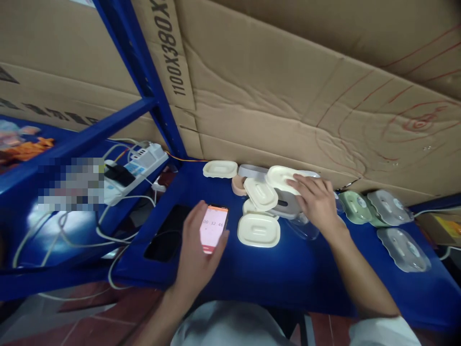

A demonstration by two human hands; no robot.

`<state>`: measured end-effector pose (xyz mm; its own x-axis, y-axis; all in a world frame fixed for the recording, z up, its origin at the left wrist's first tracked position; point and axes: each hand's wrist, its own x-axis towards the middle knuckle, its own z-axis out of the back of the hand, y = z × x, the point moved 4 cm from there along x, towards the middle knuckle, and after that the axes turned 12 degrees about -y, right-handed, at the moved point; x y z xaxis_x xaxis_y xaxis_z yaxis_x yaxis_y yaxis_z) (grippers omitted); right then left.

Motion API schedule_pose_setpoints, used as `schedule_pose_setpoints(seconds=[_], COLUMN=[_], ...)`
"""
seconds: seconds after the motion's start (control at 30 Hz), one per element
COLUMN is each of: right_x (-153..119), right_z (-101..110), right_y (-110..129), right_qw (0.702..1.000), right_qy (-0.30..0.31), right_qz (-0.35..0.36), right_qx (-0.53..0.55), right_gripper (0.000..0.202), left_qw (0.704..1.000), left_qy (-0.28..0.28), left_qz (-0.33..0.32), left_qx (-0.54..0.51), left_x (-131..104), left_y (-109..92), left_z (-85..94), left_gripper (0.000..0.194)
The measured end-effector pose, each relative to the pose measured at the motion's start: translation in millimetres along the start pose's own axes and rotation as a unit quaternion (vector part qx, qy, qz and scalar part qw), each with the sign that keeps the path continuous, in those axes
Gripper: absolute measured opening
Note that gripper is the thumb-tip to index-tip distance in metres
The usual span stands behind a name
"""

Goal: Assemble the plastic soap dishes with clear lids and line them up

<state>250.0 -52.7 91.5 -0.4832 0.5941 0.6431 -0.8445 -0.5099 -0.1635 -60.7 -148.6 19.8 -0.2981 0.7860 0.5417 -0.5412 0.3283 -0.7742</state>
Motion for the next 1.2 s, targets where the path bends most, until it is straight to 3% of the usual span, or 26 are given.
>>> schedule_pose_setpoints(seconds=[0.13,0.27,0.37,0.47,0.57,0.67,0.77,1.0,1.2], right_x=[22.7,31.9,30.0,26.9,26.6,28.9,30.6,27.0,23.8], right_z=[-29.8,-46.9,-54.3,-58.7,-59.3,-57.4,-55.9,-59.2,-57.4], right_y=[-1.1,3.6,3.4,4.7,9.1,13.2,16.5,34.7,40.6], right_qw=[1.000,0.999,0.999,0.997,0.997,0.996,0.995,0.996,0.997], right_qy=[0.028,0.041,0.043,0.052,0.060,0.069,0.078,0.072,0.055], right_qz=[0.002,-0.005,-0.028,-0.046,-0.048,-0.042,-0.046,-0.036,-0.055], right_qx=[-0.001,-0.002,0.004,0.014,0.026,0.036,0.037,0.035,0.025], right_gripper=[0.043,0.043,0.041,0.039,0.041,0.042,0.043,0.050,0.051], left_qw=[0.985,0.951,0.940,0.938,0.928,0.916,0.911,0.921,0.933], left_qy=[-0.058,0.001,0.058,0.171,0.227,0.270,0.283,0.248,0.190], left_qz=[-0.046,-0.051,-0.070,-0.084,-0.087,-0.090,-0.098,-0.100,-0.065], left_qx=[0.153,0.304,0.329,0.290,0.283,0.283,0.285,0.285,0.298], left_x=[34.7,70.9,104.6,136.1,155.1,155.7,146.7,125.7,116.8], left_y=[11.5,36.1,65.0,95.0,112.5,116.1,113.1,105.2,100.1], left_z=[21.3,19.8,4.7,-25.2,-53.6,-70.7,-71.6,-54.1,-52.4], left_gripper=[0.064,0.056,0.049,0.051,0.053,0.049,0.044,0.024,0.030])
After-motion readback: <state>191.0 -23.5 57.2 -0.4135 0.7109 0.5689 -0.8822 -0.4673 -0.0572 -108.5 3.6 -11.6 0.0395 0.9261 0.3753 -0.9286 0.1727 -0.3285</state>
